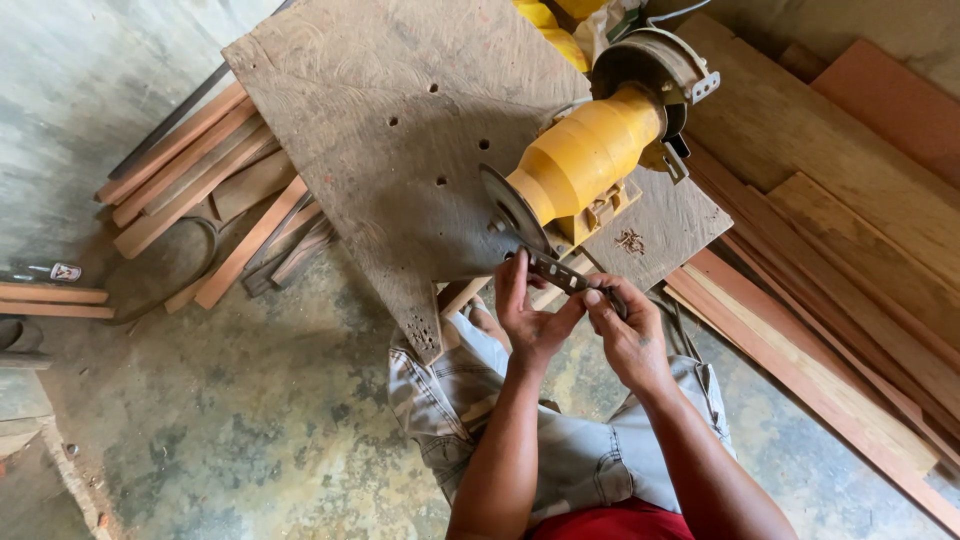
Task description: The person uses a bench grinder to sharpen a small metal piece, likely a hinge or tool component.
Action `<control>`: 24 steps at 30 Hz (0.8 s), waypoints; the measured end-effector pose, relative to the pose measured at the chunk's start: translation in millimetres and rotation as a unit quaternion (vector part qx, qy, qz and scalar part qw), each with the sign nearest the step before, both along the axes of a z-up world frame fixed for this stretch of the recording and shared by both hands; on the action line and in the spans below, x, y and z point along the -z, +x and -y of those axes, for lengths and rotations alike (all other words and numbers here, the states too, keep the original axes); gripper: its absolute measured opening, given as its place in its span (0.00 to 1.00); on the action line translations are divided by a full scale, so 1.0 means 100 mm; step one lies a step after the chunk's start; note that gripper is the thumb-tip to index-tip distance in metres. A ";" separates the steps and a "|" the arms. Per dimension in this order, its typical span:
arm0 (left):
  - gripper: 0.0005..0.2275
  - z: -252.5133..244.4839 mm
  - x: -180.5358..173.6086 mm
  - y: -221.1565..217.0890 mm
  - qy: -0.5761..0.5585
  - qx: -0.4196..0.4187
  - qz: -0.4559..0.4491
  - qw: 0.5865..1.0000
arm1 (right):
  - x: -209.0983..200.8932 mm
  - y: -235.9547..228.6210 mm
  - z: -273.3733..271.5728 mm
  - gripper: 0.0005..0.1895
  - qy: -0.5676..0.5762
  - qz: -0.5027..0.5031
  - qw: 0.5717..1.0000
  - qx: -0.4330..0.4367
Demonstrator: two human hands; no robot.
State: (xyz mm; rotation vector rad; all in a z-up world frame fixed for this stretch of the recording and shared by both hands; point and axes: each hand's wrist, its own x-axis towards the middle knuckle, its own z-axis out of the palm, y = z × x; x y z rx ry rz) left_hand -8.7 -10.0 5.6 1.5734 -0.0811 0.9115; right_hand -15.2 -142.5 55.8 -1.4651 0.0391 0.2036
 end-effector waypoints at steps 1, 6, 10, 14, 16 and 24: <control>0.39 0.01 -0.05 -0.02 0.004 0.002 -0.007 1.000 | -0.01 -0.02 0.02 0.10 -0.003 -0.004 1.000 0.002; 0.39 0.05 -0.17 -0.05 0.050 -0.023 0.007 0.998 | 0.00 -0.10 0.10 0.11 -0.005 -0.008 1.000 0.013; 0.40 0.06 -0.21 -0.10 0.061 -0.013 0.004 0.998 | -0.01 -0.16 0.14 0.11 0.008 -0.023 1.000 0.019; 0.40 0.07 -0.15 -0.13 0.072 -0.009 -0.006 0.997 | 0.05 -0.21 0.20 0.11 -0.001 -0.025 0.999 0.028; 0.40 0.07 -0.16 -0.15 0.073 -0.011 0.000 0.997 | 0.07 -0.24 0.21 0.10 0.006 -0.026 0.999 0.028; 0.40 0.04 -0.13 -0.12 0.079 -0.014 0.009 0.997 | 0.08 -0.24 0.18 0.09 0.028 -0.032 0.999 0.026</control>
